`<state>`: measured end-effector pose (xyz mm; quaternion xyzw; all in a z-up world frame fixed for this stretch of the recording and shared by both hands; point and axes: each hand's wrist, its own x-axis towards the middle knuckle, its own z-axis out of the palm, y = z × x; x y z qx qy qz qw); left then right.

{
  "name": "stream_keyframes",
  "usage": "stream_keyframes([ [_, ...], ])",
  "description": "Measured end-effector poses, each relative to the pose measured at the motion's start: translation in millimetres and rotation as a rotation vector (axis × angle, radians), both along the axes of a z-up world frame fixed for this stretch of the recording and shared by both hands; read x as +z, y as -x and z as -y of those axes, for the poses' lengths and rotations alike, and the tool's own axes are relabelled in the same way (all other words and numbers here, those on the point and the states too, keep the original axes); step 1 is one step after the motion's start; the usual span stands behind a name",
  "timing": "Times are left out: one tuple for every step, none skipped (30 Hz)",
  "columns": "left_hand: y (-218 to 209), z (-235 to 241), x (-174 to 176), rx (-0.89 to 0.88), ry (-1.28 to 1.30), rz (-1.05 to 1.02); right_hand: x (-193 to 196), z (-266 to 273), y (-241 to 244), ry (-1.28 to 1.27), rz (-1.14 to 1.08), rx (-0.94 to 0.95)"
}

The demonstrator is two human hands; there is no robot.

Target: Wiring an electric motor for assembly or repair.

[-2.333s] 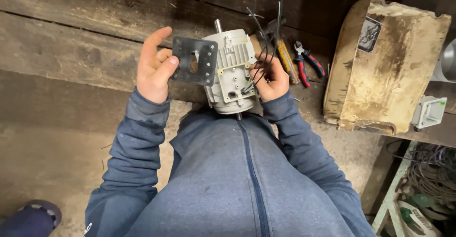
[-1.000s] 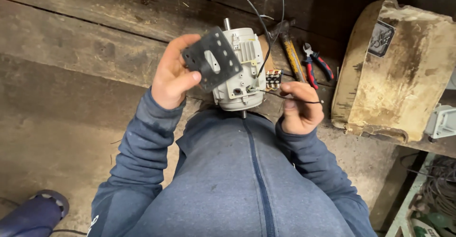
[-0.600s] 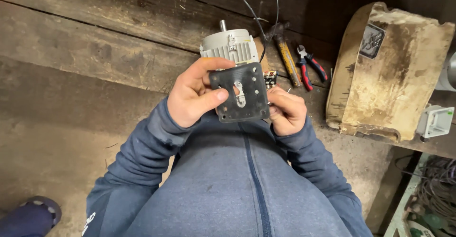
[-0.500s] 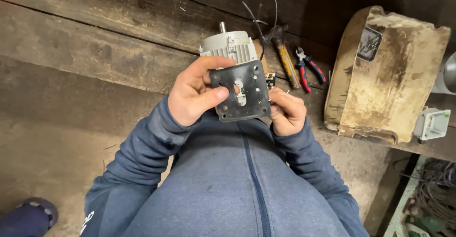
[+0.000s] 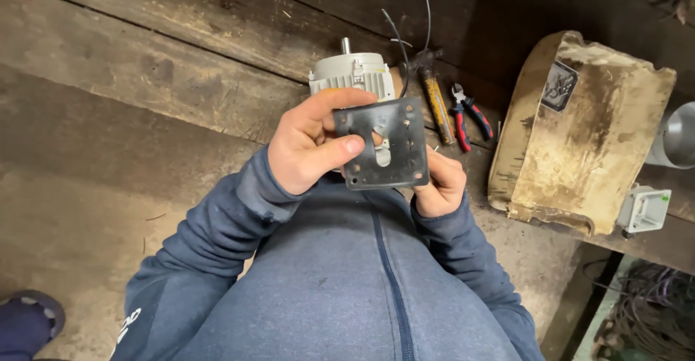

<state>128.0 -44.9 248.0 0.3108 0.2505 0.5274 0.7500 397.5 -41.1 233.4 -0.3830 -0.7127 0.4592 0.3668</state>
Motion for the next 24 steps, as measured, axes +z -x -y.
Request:
stream_keyframes([
  [0,0,-1,0.003,0.000,0.000,-4,1,-1,0.000,0.000,0.003],
  [0,0,-3,-0.006,-0.026,-0.019,-7,2,-3,0.025,-0.011,-0.025],
  [0,0,-4,-0.017,-0.050,-0.036,-10,3,-6,0.051,-0.020,-0.056],
  [-1,-1,-3,-0.018,-0.050,-0.035,-7,1,-4,0.051,-0.019,-0.056],
  [-1,-2,-3,-0.012,-0.049,-0.089,-4,-1,-2,0.031,-0.045,-0.019],
  [-1,-3,-3,-0.007,-0.048,-0.142,-1,-3,0,0.011,-0.071,0.018],
  [-1,-3,-3,-0.004,-0.047,-0.141,-1,-4,0,0.012,-0.070,0.021],
  [-1,-3,-3,-0.003,-0.033,-0.130,0,-4,1,0.008,-0.062,0.029],
  [-1,-3,-3,-0.003,-0.020,-0.119,1,-5,1,0.004,-0.054,0.038],
  [0,-3,-2,0.000,-0.019,-0.119,3,-5,2,0.005,-0.054,0.040],
  [1,-4,0,-0.002,-0.020,-0.115,6,-5,4,0.008,-0.021,0.040],
  [2,-4,1,-0.004,-0.020,-0.110,8,-6,6,0.011,0.012,0.039],
  [2,-4,0,-0.002,-0.020,-0.110,9,-6,7,0.011,0.012,0.040],
  [2,-3,-2,0.003,-0.040,-0.094,10,-6,7,-0.004,0.007,0.049],
  [2,-3,-4,0.007,-0.062,-0.078,11,-6,9,-0.019,0.002,0.056],
  [3,-3,-2,0.007,-0.062,-0.078,10,-7,6,-0.020,0.003,0.056],
  [4,-3,0,0.011,-0.057,-0.098,8,-7,4,-0.042,0.014,0.086],
  [5,-3,1,0.016,-0.051,-0.117,6,-7,1,-0.065,0.025,0.116],
  [5,-3,2,0.015,-0.049,-0.117,8,-8,5,-0.064,0.025,0.115],
  [6,-3,3,0.006,-0.045,-0.146,10,-9,8,-0.097,0.001,0.118],
  [7,-3,4,-0.002,-0.039,-0.174,12,-11,11,-0.129,-0.023,0.121],
  [7,-2,4,-0.002,-0.036,-0.173,11,-10,11,-0.126,-0.021,0.120],
  [8,-2,4,-0.010,-0.049,-0.196,9,-10,10,-0.131,-0.011,0.102],
  [8,-2,5,-0.017,-0.062,-0.219,7,-10,10,-0.137,0.000,0.085],
])
